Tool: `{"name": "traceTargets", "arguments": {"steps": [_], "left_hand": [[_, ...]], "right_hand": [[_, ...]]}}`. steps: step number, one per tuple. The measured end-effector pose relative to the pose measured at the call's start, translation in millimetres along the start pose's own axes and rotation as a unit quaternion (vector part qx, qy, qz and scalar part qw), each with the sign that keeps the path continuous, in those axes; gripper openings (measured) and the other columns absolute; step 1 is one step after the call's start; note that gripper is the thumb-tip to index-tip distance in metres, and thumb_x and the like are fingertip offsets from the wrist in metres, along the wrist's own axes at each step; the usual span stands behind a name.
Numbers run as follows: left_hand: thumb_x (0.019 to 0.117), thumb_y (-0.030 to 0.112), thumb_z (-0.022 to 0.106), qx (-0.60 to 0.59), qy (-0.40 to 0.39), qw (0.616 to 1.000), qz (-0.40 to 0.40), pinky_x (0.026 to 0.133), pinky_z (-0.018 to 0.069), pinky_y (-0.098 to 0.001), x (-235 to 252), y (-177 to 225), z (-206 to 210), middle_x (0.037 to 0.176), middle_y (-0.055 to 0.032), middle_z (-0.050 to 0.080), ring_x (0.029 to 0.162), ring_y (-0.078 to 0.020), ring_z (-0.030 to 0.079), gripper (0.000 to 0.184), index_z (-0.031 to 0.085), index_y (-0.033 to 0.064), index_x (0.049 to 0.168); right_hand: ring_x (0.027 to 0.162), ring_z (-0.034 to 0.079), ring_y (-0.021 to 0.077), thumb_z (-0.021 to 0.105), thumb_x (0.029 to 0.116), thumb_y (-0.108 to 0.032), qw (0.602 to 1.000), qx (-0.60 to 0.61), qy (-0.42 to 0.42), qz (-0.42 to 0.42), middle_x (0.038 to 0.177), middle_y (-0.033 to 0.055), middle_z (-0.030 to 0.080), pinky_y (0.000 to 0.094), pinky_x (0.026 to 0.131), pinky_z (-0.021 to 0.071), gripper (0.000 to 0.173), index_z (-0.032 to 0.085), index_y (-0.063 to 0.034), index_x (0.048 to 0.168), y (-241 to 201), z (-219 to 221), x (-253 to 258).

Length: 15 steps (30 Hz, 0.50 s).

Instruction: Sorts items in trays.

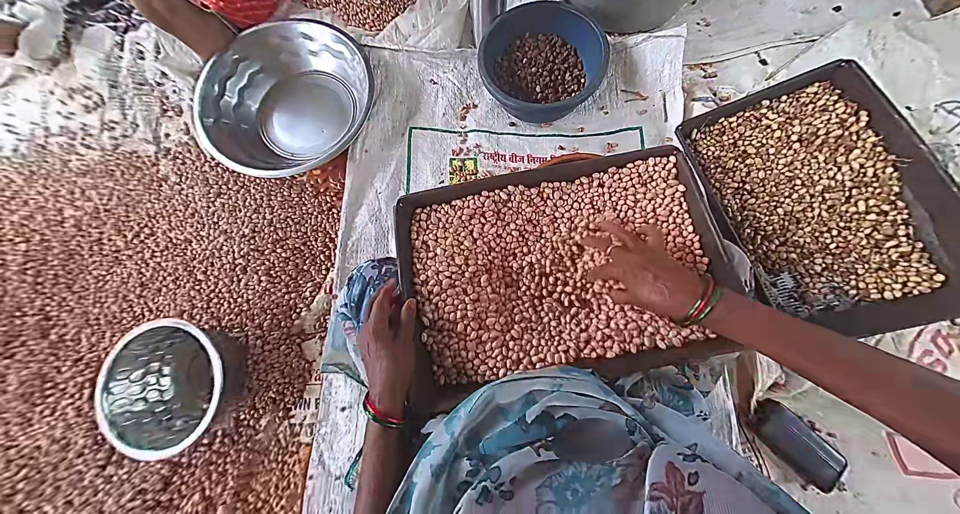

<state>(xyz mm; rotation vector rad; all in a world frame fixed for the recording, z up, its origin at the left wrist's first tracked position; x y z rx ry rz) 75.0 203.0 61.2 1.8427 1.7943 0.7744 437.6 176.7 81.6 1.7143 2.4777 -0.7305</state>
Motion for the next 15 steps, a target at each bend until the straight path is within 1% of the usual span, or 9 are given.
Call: {"name": "traceTargets", "arguments": {"steps": [1,2,4,6,8,10,12,14,15], "left_hand": [[0.1020,0.018,0.052,0.033,0.011,0.999,0.037,0.098,0.0469,-0.0599,-2.7,7.0,-5.5,0.132,-0.0330,0.060,0.117,-0.0474,0.061,0.042,0.059,-0.0087,0.133],[0.1006,0.017,0.051,0.061,0.015,0.995,0.079,0.090,0.0498,-0.0601,-7.7,16.5,-11.5,0.122,-0.0339,0.063,0.107,-0.0484,0.064,0.038,0.064,-0.0098,0.125],[0.0985,0.014,0.052,0.074,-0.063,0.983,0.158,0.077,0.0555,-0.0535,-21.5,38.2,-16.7,0.095,-0.0248,0.071,0.086,-0.0395,0.071,0.029,0.073,-0.0069,0.101],[0.0969,0.010,0.056,0.043,-0.225,0.950,0.212,0.078,0.0590,-0.0497,-39.8,55.2,-3.1,0.090,-0.0184,0.074,0.085,-0.0335,0.074,0.023,0.075,-0.0039,0.095],[0.0971,0.006,0.058,0.026,-0.334,0.909,0.250,0.084,0.0588,-0.0506,-58.1,68.7,23.2,0.095,-0.0193,0.074,0.092,-0.0357,0.074,0.020,0.075,-0.0042,0.097],[0.0957,0.000,0.055,0.008,-0.370,0.886,0.281,0.086,0.0573,-0.0503,-62.6,82.7,47.1,0.096,-0.0223,0.072,0.096,-0.0390,0.072,0.019,0.072,-0.0059,0.098],[0.0959,-0.001,0.054,0.045,-0.367,0.886,0.281,0.086,0.0556,-0.0512,-47.3,95.2,64.1,0.097,-0.0258,0.069,0.097,-0.0429,0.069,0.017,0.069,-0.0088,0.095],[0.0996,0.000,0.052,0.122,-0.341,0.901,0.239,0.088,0.0543,-0.0558,-21.9,104.3,65.9,0.104,-0.0301,0.067,0.103,-0.0477,0.067,0.020,0.068,-0.0126,0.100],[0.1018,0.003,0.051,0.142,-0.319,0.909,0.230,0.089,0.0541,-0.0576,-9.2,105.2,58.5,0.109,-0.0296,0.068,0.105,-0.0473,0.067,0.023,0.068,-0.0112,0.107]], "right_hand": [[0.143,0.040,0.0500,0.085,0.0785,-0.009,0.999,-0.016,0.039,0.019,0.145,0.0192,0.059,0.0769,0.102,0.0296,0.035,0.080,-0.0131,0.113,14.4,-13.3,-13.7],[0.131,0.051,0.0514,0.083,0.0804,-0.008,0.998,-0.021,0.058,0.029,0.135,0.0231,0.063,0.0737,0.095,0.0381,0.031,0.079,-0.0086,0.111,24.3,-24.0,-28.9],[0.094,0.069,0.0441,0.075,0.0871,-0.006,0.999,-0.011,0.010,0.047,0.097,0.0218,0.072,0.0617,0.077,0.0531,0.009,0.079,-0.0027,0.094,34.0,-31.5,-59.4],[0.085,0.069,0.0411,0.063,0.0974,-0.006,0.980,0.089,-0.170,0.056,0.088,0.0226,0.072,0.0578,0.080,0.0510,0.017,0.077,0.0022,0.099,30.0,-17.7,-73.4],[0.080,0.067,0.0407,0.060,0.0956,-0.005,0.962,0.181,-0.204,-0.026,0.084,0.0258,0.069,0.0567,0.077,0.0493,0.019,0.073,0.0095,0.097,12.5,9.8,-65.1],[0.083,0.064,0.0439,0.059,0.0956,-0.005,0.951,0.238,-0.173,-0.100,0.083,0.0295,0.065,0.0563,0.080,0.0472,0.022,0.069,0.0145,0.090,-19.4,31.9,-39.6],[0.095,0.064,0.0497,0.057,0.0972,-0.003,0.947,0.250,-0.156,-0.130,0.091,0.0337,0.067,0.0597,0.091,0.0443,0.023,0.069,0.0164,0.094,-52.5,43.1,-3.5],[0.113,0.060,0.0513,0.055,0.0986,0.001,0.957,0.233,-0.131,-0.116,0.110,0.0344,0.067,0.0625,0.103,0.0394,0.024,0.069,0.0125,0.114,-67.6,39.2,28.1],[0.119,0.059,0.0473,0.055,0.0992,0.002,0.964,0.229,-0.093,-0.099,0.118,0.0311,0.066,0.0592,0.106,0.0398,0.029,0.069,0.0065,0.124,-63.5,31.7,38.3]]}}
Point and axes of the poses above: each hand's wrist, its own x-axis towards the middle knuckle, its own z-axis out of the palm, y = z × x, the point moved 4 cm from there along x, towards the middle knuckle
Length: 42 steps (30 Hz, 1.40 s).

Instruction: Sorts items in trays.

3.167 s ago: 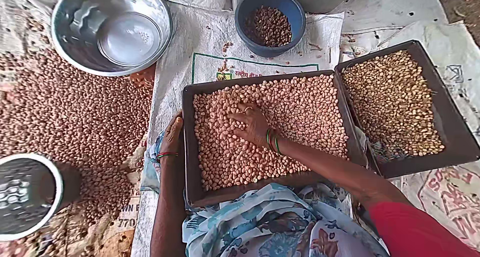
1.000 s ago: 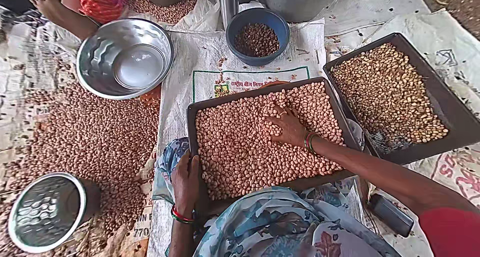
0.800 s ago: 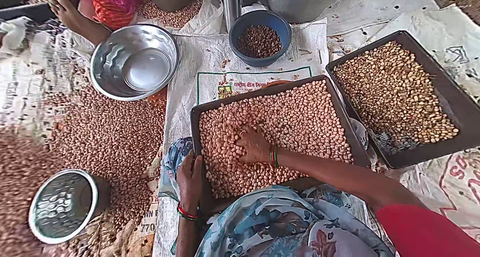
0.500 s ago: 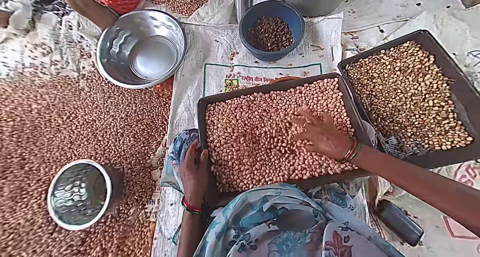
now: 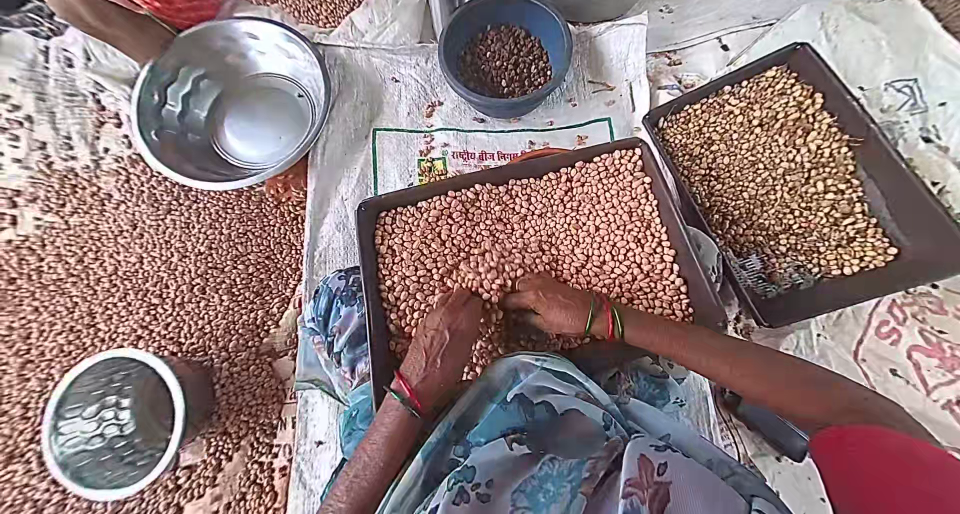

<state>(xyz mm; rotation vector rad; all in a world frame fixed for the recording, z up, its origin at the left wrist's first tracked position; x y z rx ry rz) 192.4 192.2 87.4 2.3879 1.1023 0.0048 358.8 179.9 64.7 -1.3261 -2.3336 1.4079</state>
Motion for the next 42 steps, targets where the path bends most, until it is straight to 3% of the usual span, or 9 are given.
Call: {"name": "traceTargets", "arguments": {"steps": [3,7,11,20,23,25,31,36,42], "left_hand": [[0.1012,0.011,0.052,-0.030,0.116,0.993,0.009,0.083,0.0560,-0.0575,-13.8,-24.1,-42.7,0.112,-0.0234,0.071,0.097,-0.0402,0.072,0.029,0.072,-0.0031,0.116],[0.1034,0.023,0.048,-0.298,0.202,0.933,-0.004,0.070,0.0578,-0.0197,-56.7,-72.5,-48.1,0.108,0.0004,0.072,0.081,-0.0038,0.069,0.030,0.069,0.0078,0.119],[0.1016,0.036,0.058,-0.554,0.215,0.804,-0.012,0.071,0.0588,-0.0178,-66.3,-79.5,-18.0,0.107,0.0092,0.075,0.084,-0.0037,0.071,0.022,0.075,0.0275,0.113],[0.1070,0.022,0.049,-0.447,0.351,0.823,0.012,0.075,0.0587,-0.0183,-80.4,-73.8,-8.0,0.102,0.0134,0.075,0.085,-0.0013,0.070,0.025,0.073,0.0231,0.113],[0.1011,0.009,0.047,-0.263,0.419,0.863,-0.100,0.091,0.0540,-0.0242,-94.4,-76.6,-6.2,0.120,-0.0080,0.067,0.109,-0.0093,0.064,0.028,0.064,-0.0045,0.119],[0.0992,0.019,0.050,-0.178,0.321,0.905,-0.213,0.106,0.0453,-0.0447,-98.3,-82.8,-0.5,0.148,-0.0293,0.048,0.136,-0.0353,0.050,0.052,0.049,-0.0101,0.142],[0.1026,0.018,0.045,-0.233,0.317,0.888,-0.237,0.113,0.0398,-0.0327,-96.3,-85.0,17.5,0.140,-0.0297,0.056,0.134,-0.0266,0.054,0.044,0.059,-0.0123,0.130],[0.1010,0.015,0.046,-0.242,0.344,0.881,-0.215,0.108,0.0434,-0.0296,-90.3,-88.9,17.2,0.135,-0.0303,0.059,0.128,-0.0240,0.058,0.041,0.062,-0.0133,0.125],[0.1013,0.015,0.047,-0.246,0.347,0.880,-0.211,0.108,0.0439,-0.0299,-86.3,-94.2,16.8,0.133,-0.0287,0.061,0.127,-0.0235,0.059,0.040,0.063,-0.0123,0.124]], "right_hand": [[0.099,0.070,0.0318,0.061,0.0940,0.003,0.976,-0.010,0.217,0.017,0.110,0.0206,0.072,0.0476,0.090,0.0542,0.023,0.077,-0.0001,0.110,20.5,-64.3,-28.2],[0.081,0.067,0.0386,0.061,0.0961,0.004,0.912,-0.109,0.357,0.170,0.096,0.0267,0.070,0.0562,0.079,0.0514,0.017,0.075,0.0046,0.104,55.7,-127.4,-114.5],[0.098,0.068,0.0473,0.062,0.0984,-0.001,0.898,-0.160,0.343,0.225,0.108,0.0299,0.070,0.0631,0.087,0.0504,0.018,0.075,0.0037,0.111,85.1,-112.4,-133.4],[0.108,0.065,0.0499,0.057,0.1022,-0.006,0.877,-0.262,0.197,0.351,0.110,0.0311,0.068,0.0611,0.094,0.0477,0.023,0.069,0.0074,0.116,81.3,-95.4,-102.1],[0.106,0.065,0.0500,0.061,0.1003,-0.007,0.886,-0.245,0.165,0.357,0.109,0.0308,0.067,0.0626,0.088,0.0489,0.021,0.069,0.0071,0.113,83.4,-98.9,-103.8],[0.098,0.067,0.0486,0.066,0.0973,-0.008,0.903,-0.205,0.200,0.319,0.103,0.0287,0.068,0.0644,0.082,0.0502,0.017,0.071,0.0053,0.106,85.5,-101.4,-111.2],[0.125,0.050,0.0616,0.054,0.0972,0.001,0.794,-0.220,0.455,0.338,0.138,0.0392,0.051,0.0744,0.098,0.0384,0.038,0.056,0.0067,0.134,51.4,-132.5,-174.4],[0.096,0.066,0.0540,0.066,0.0967,-0.004,0.860,-0.163,0.246,0.416,0.104,0.0323,0.068,0.0698,0.079,0.0489,0.039,0.057,0.0076,0.133,59.7,-75.7,-138.7],[0.110,0.066,0.0463,0.057,0.1036,-0.012,0.914,-0.064,0.037,0.399,0.119,0.0304,0.064,0.0582,0.092,0.0516,0.054,0.033,0.0058,0.149,-2.9,-11.9,-22.8]]}}
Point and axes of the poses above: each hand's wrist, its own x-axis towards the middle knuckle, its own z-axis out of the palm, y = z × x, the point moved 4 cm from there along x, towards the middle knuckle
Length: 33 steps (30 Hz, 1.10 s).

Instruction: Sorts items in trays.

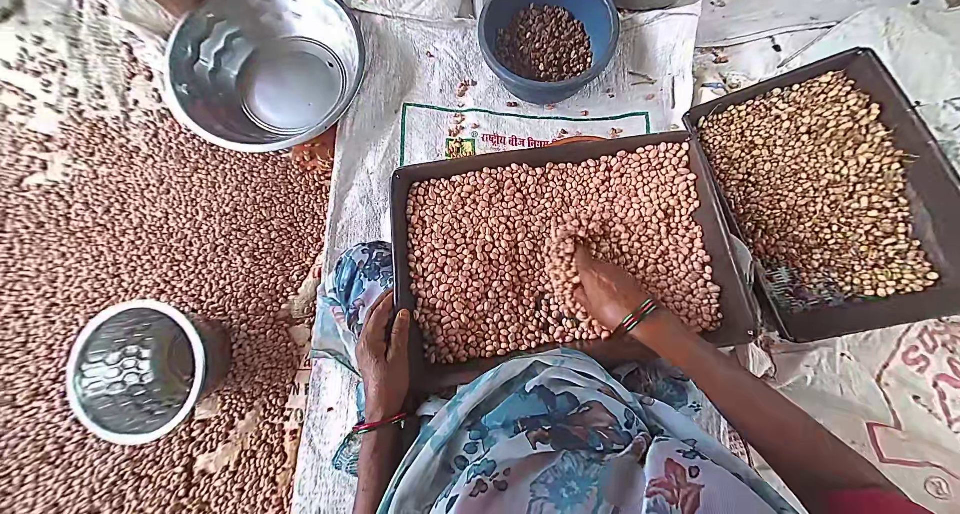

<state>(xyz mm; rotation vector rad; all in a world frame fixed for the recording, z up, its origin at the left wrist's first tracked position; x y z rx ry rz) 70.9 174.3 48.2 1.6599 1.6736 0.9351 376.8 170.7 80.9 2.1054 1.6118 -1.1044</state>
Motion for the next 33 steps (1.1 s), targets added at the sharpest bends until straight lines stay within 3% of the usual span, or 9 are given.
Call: {"name": "traceTargets", "arguments": {"steps": [4,8,13,17,19,22,26,29,33], "left_hand": [[0.1009,0.016,0.047,-0.055,-0.001,0.998,-0.025,0.103,0.0454,-0.0207,1.1,-1.1,0.3,0.129,-0.0246,0.063,0.119,-0.0101,0.061,0.040,0.061,-0.0133,0.126],[0.1021,0.015,0.043,-0.103,0.000,0.995,-0.017,0.100,0.0470,-0.0169,-1.2,-4.3,-1.0,0.127,-0.0207,0.063,0.114,-0.0024,0.061,0.041,0.059,-0.0143,0.126],[0.1009,0.014,0.044,-0.130,-0.008,0.991,-0.011,0.099,0.0470,-0.0154,-0.5,-3.8,-2.0,0.126,-0.0186,0.064,0.113,0.0001,0.061,0.041,0.058,-0.0158,0.126],[0.1010,0.013,0.043,-0.145,0.003,0.989,0.002,0.100,0.0484,-0.0171,0.2,-8.6,-3.0,0.128,-0.0149,0.063,0.115,-0.0012,0.061,0.041,0.055,-0.0152,0.129],[0.1001,0.014,0.045,-0.120,0.027,0.991,0.045,0.109,0.0428,-0.0240,-3.4,-9.5,-8.2,0.137,-0.0257,0.056,0.129,-0.0125,0.054,0.045,0.052,-0.0193,0.129],[0.1014,0.016,0.047,-0.082,0.044,0.984,0.151,0.100,0.0461,-0.0250,-12.0,4.1,-20.5,0.129,-0.0186,0.062,0.124,-0.0110,0.056,0.038,0.060,-0.0132,0.121],[0.1079,0.041,0.046,-0.178,-0.155,0.945,0.226,0.086,0.0530,-0.0142,-27.2,51.0,-31.8,0.111,0.0201,0.070,0.099,0.0060,0.065,0.029,0.070,0.0295,0.119],[0.1070,0.045,0.047,-0.248,-0.368,0.873,0.203,0.082,0.0536,-0.0140,-44.8,71.6,-27.1,0.098,0.0091,0.071,0.091,0.0046,0.065,0.035,0.069,0.0176,0.110],[0.1027,0.044,0.055,-0.264,-0.505,0.814,0.112,0.069,0.0512,-0.0092,-64.9,43.8,-11.9,0.080,0.0037,0.070,0.073,0.0090,0.062,0.041,0.070,0.0070,0.098]], "right_hand": [[0.120,0.060,0.0456,0.048,0.1037,-0.006,0.962,-0.014,-0.115,-0.248,0.131,0.0310,0.058,0.0556,0.100,0.0470,0.060,0.030,-0.0065,0.160,-68.7,28.4,-16.8],[0.133,0.050,0.0485,0.052,0.1022,-0.005,0.886,0.019,-0.080,-0.456,0.140,0.0235,0.060,0.0686,0.101,0.0377,0.034,0.073,-0.0107,0.127,-29.5,41.4,-20.1],[0.153,0.027,0.0424,0.053,0.0942,0.012,0.963,-0.088,-0.030,-0.251,0.151,0.0046,0.057,0.0733,0.110,0.0202,0.040,0.083,-0.0145,0.100,81.6,-3.6,-25.4],[0.123,0.058,0.0510,0.064,0.0869,0.014,0.951,-0.083,0.214,-0.208,0.119,0.0228,0.071,0.0712,0.091,0.0399,0.028,0.081,-0.0060,0.095,116.5,-29.1,-40.4],[0.101,0.069,0.0440,0.061,0.0923,0.010,0.961,-0.050,0.141,-0.232,0.104,0.0230,0.072,0.0605,0.085,0.0524,0.025,0.079,-0.0030,0.104,93.4,-16.4,-40.8],[0.112,0.065,0.0435,0.044,0.1015,0.005,0.938,0.034,-0.092,-0.332,0.117,0.0285,0.069,0.0526,0.101,0.0467,0.036,0.068,0.0031,0.129,22.9,23.9,-30.9],[0.135,0.052,0.0413,0.045,0.1025,0.004,0.938,0.042,-0.121,-0.322,0.143,0.0271,0.056,0.0502,0.114,0.0377,0.051,0.045,-0.0017,0.153,-43.5,25.9,3.3],[0.132,0.055,0.0435,0.052,0.0997,0.005,0.952,0.069,-0.007,-0.299,0.144,0.0260,0.057,0.0543,0.111,0.0410,0.060,0.041,-0.0095,0.157,-32.3,-16.7,26.7],[0.103,0.068,0.0384,0.054,0.1003,0.000,0.951,0.109,0.164,-0.240,0.120,0.0243,0.070,0.0543,0.093,0.0509,0.031,0.070,-0.0011,0.127,40.3,-69.4,14.8]]}}
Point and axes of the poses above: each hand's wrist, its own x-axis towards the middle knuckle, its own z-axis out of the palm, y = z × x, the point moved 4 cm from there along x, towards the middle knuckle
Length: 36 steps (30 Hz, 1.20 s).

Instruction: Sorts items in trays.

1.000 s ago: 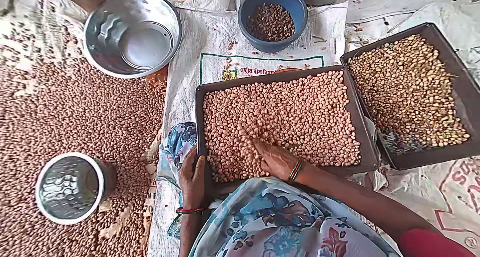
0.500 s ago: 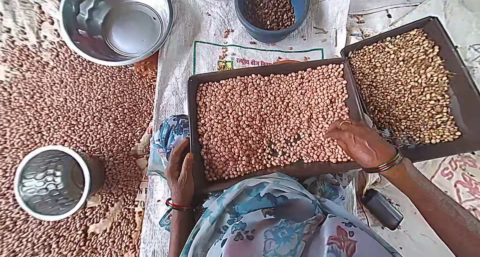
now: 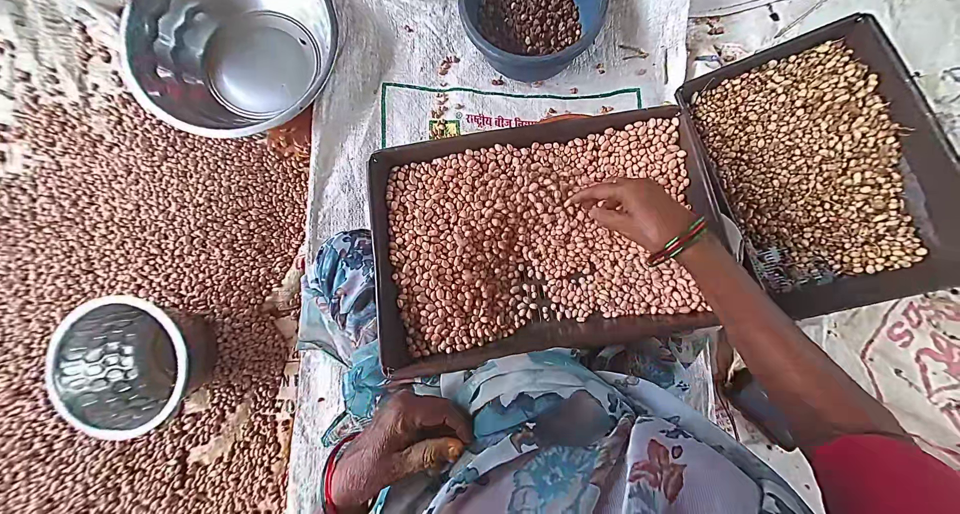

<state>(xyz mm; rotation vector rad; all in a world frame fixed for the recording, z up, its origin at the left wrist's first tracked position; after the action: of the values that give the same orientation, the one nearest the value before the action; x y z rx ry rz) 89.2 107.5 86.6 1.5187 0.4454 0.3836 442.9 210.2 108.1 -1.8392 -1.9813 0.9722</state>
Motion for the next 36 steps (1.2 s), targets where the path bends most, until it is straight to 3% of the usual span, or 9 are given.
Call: {"name": "traceTargets", "arguments": {"steps": [4,8,13,21,26,31,32,34,36], "left_hand": [[0.0991,0.036,0.065,-0.201,0.032,0.977,-0.064,0.054,0.0509,-0.0085,-25.3,-44.2,1.3,0.079,0.0133,0.072,0.061,0.0094,0.062,0.021,0.075,0.0189,0.104],[0.0998,0.034,0.064,-0.212,0.100,0.970,-0.064,0.050,0.0493,-0.0078,-27.5,-48.6,5.0,0.075,0.0152,0.071,0.055,0.0100,0.059,0.017,0.075,0.0216,0.101],[0.1001,0.032,0.063,-0.214,0.127,0.966,-0.077,0.048,0.0491,-0.0083,-25.0,-49.3,1.3,0.072,0.0147,0.071,0.053,0.0094,0.059,0.015,0.075,0.0228,0.100],[0.1015,0.029,0.062,-0.226,0.122,0.963,-0.074,0.049,0.0514,-0.0104,-21.2,-54.2,-2.7,0.072,0.0110,0.072,0.053,0.0063,0.062,0.017,0.076,0.0195,0.099],[0.1005,0.029,0.064,-0.220,0.138,0.962,-0.083,0.047,0.0504,-0.0104,-21.7,-53.9,-1.5,0.069,0.0118,0.071,0.051,0.0064,0.060,0.015,0.076,0.0212,0.096],[0.1006,0.029,0.063,-0.217,0.143,0.963,-0.073,0.048,0.0507,-0.0103,-20.3,-54.1,-1.5,0.070,0.0120,0.071,0.051,0.0065,0.061,0.015,0.076,0.0211,0.096],[0.1007,0.029,0.063,-0.217,0.141,0.963,-0.071,0.048,0.0502,-0.0099,-20.1,-53.6,-1.8,0.070,0.0122,0.071,0.051,0.0070,0.060,0.015,0.076,0.0210,0.096],[0.1007,0.029,0.063,-0.219,0.137,0.964,-0.069,0.047,0.0501,-0.0101,-20.3,-53.8,-2.8,0.069,0.0119,0.071,0.051,0.0066,0.060,0.016,0.076,0.0205,0.096],[0.1012,0.030,0.063,-0.211,0.140,0.965,-0.065,0.046,0.0497,-0.0103,-20.8,-54.6,-2.0,0.068,0.0120,0.070,0.050,0.0065,0.060,0.017,0.076,0.0206,0.096]], "right_hand": [[0.083,0.068,0.0305,0.064,0.0975,0.000,0.998,-0.008,0.010,0.065,0.096,0.0195,0.073,0.0509,0.079,0.0530,0.013,0.075,0.0008,0.104,33.1,-13.4,-52.2],[0.074,0.066,0.0302,0.076,0.0873,0.001,0.998,-0.030,-0.039,0.025,0.084,0.0171,0.071,0.0494,0.072,0.0522,0.006,0.079,-0.0016,0.091,35.7,22.8,-88.7],[0.094,0.069,0.0393,0.071,0.0949,-0.009,0.988,-0.099,-0.104,0.065,0.096,0.0214,0.073,0.0583,0.092,0.0464,0.012,0.079,-0.0006,0.099,27.5,51.9,-91.5],[0.105,0.066,0.0408,0.059,0.1017,-0.009,0.954,-0.199,-0.215,0.067,0.104,0.0236,0.070,0.0561,0.097,0.0419,0.019,0.073,0.0037,0.106,10.7,59.4,-78.0],[0.094,0.067,0.0454,0.056,0.1010,-0.003,0.950,-0.220,-0.216,-0.042,0.096,0.0279,0.069,0.0577,0.087,0.0470,0.019,0.070,0.0095,0.101,9.6,60.0,-77.0],[0.103,0.065,0.0460,0.053,0.1012,-0.002,0.930,-0.196,-0.308,-0.034,0.105,0.0284,0.067,0.0584,0.093,0.0461,0.020,0.068,0.0094,0.108,10.4,54.6,-67.6],[0.100,0.065,0.0433,0.055,0.0997,-0.002,0.933,-0.188,-0.304,-0.030,0.103,0.0259,0.068,0.0565,0.090,0.0463,0.018,0.070,0.0071,0.106,9.2,48.6,-61.9],[0.089,0.068,0.0429,0.066,0.0937,-0.001,0.973,-0.173,-0.148,-0.038,0.097,0.0262,0.069,0.0577,0.080,0.0519,0.012,0.073,0.0058,0.101,4.0,18.7,-44.6],[0.093,0.066,0.0505,0.071,0.0927,-0.004,0.981,-0.174,0.082,-0.033,0.116,0.0350,0.061,0.0643,0.079,0.0523,0.032,0.063,0.0095,0.120,-6.5,-31.5,-23.6]]}}
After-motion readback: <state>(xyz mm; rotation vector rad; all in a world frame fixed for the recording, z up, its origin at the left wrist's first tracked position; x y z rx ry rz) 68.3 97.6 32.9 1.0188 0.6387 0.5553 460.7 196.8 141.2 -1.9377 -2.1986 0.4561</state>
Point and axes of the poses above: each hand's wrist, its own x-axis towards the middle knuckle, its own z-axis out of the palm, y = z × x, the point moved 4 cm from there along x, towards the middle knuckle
